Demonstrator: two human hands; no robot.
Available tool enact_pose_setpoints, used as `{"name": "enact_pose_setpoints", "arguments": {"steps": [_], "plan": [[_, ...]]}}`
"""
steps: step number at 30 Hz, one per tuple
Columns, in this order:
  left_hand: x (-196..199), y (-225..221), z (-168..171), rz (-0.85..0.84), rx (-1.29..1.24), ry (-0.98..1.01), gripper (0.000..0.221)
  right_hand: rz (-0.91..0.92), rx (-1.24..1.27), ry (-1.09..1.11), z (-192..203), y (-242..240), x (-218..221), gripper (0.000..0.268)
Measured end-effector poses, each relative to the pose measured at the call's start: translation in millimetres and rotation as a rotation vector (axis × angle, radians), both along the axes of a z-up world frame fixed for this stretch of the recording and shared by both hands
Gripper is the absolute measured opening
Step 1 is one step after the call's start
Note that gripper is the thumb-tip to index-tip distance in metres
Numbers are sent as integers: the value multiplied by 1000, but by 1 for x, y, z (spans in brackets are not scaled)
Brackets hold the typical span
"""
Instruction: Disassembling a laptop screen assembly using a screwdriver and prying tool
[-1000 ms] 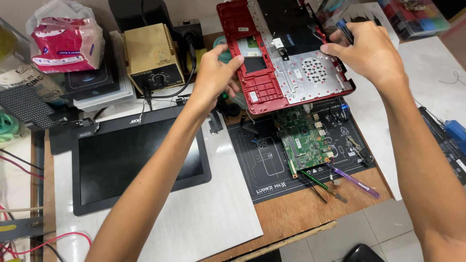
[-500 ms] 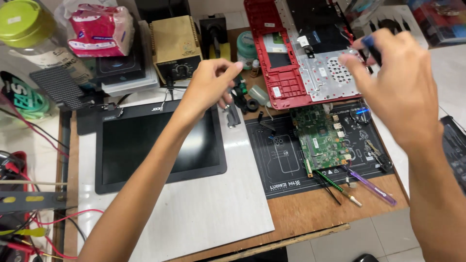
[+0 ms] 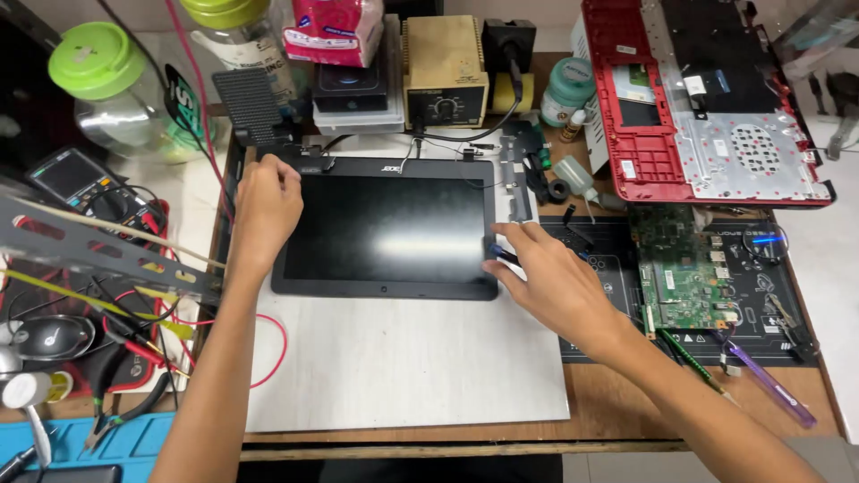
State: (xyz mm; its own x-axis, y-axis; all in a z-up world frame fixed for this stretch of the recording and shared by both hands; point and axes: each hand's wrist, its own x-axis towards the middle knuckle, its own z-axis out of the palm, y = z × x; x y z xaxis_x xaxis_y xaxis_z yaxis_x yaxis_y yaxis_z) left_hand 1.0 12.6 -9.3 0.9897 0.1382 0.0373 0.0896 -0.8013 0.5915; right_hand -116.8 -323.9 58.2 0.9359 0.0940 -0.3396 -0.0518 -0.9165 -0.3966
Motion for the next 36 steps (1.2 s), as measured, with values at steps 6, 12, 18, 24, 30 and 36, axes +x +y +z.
{"name": "enact_pose_setpoints", "arguments": {"steps": [6,12,18,24,30,36], "plan": [[38,46,-80,40,-86,-59,33,-27,-17,-43,-22,12,1,56],[30,35,-59,48,-47,81,45,-90,21,-100,-24,25,-5,60],[7,40,-47,16,-143,97,50,-113,28,-100,-13,24,-9,58],[3,57,-67,98,-824,188,56,-94,45,-143,-13,28,-10,48],[-74,24,5,193,-1043,272,46,-79,76,-163,-14,18,-6,40],[-137,28,6,248,-1141,337,32,-77,167,-159,-10,9,-1,36]]}}
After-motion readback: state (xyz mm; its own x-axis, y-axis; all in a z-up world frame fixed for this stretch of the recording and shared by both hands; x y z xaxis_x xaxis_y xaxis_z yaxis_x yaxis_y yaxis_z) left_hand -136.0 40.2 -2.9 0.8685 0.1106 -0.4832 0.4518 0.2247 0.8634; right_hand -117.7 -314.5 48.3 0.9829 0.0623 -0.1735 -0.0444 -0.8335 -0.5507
